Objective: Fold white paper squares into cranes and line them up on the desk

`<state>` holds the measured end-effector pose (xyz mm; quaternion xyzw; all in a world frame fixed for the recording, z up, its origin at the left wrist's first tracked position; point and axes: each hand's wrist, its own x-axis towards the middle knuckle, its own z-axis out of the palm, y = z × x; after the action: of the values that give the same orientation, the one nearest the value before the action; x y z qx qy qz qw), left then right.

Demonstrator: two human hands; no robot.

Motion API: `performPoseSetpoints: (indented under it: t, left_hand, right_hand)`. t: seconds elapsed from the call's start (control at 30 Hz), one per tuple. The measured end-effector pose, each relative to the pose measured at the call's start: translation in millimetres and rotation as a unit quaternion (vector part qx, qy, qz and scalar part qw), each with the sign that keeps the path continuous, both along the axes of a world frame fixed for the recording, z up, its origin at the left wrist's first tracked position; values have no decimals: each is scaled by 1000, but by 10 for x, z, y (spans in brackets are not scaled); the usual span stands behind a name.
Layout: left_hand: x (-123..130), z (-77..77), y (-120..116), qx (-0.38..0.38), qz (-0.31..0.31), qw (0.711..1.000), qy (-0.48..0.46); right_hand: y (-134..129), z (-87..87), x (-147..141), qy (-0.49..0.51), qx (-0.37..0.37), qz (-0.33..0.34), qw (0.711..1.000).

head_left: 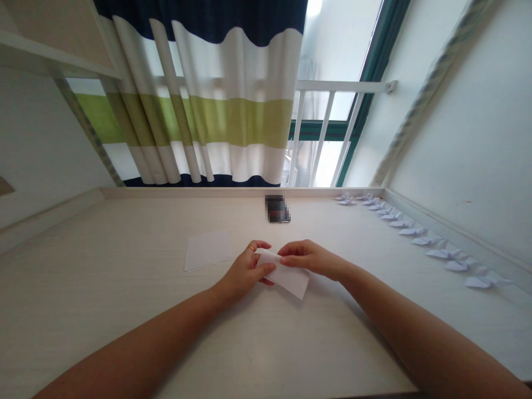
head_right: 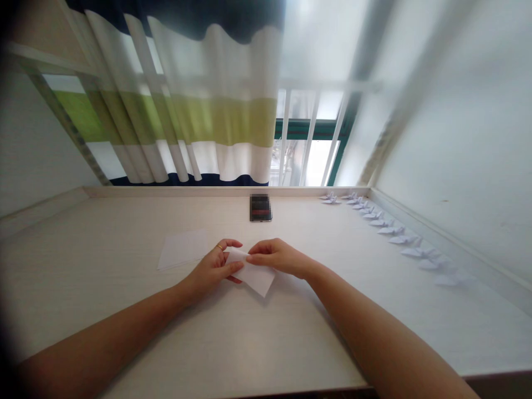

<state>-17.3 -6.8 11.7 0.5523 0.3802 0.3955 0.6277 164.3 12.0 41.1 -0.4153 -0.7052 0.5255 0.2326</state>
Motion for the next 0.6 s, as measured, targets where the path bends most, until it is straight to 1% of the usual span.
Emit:
performPoseSetpoints:
  t: [0.03, 0.07, 0.13, 0.17, 0.27, 0.37, 0.47, 0.6]
  left_hand:
    - [16, 6, -24, 11, 6, 1000, 7]
    - [28, 14, -44, 21, 14, 1000, 9]
    - [41, 34, -66, 38, 42, 998, 0]
    - [42, 44, -69, 45, 58, 997, -12]
    - [39, 63, -60, 56, 105, 991, -65]
    - [37, 71, -55, 51, 150, 982, -102]
    - [37, 85, -72, 49, 175, 978, -99]
    - [40, 119, -112, 51, 186, 978, -77]
  right_hand:
    - [-20, -19, -31, -24, 8, 12, 1000]
    - [-41, -32, -59, -36, 22, 9, 999]
    - [-82, -41, -108, -31, 44, -26, 998]
    - [-98, -38, -128, -16, 43, -50, 998]
    - [-135, -18, -168, 58, -7, -106, 993]
    - [-161, -8, -195, 119, -48, -131, 983]
    - [-173, -29, -219, 132, -51, -148, 979]
    - [-169, -72, -235, 131, -52, -157, 977]
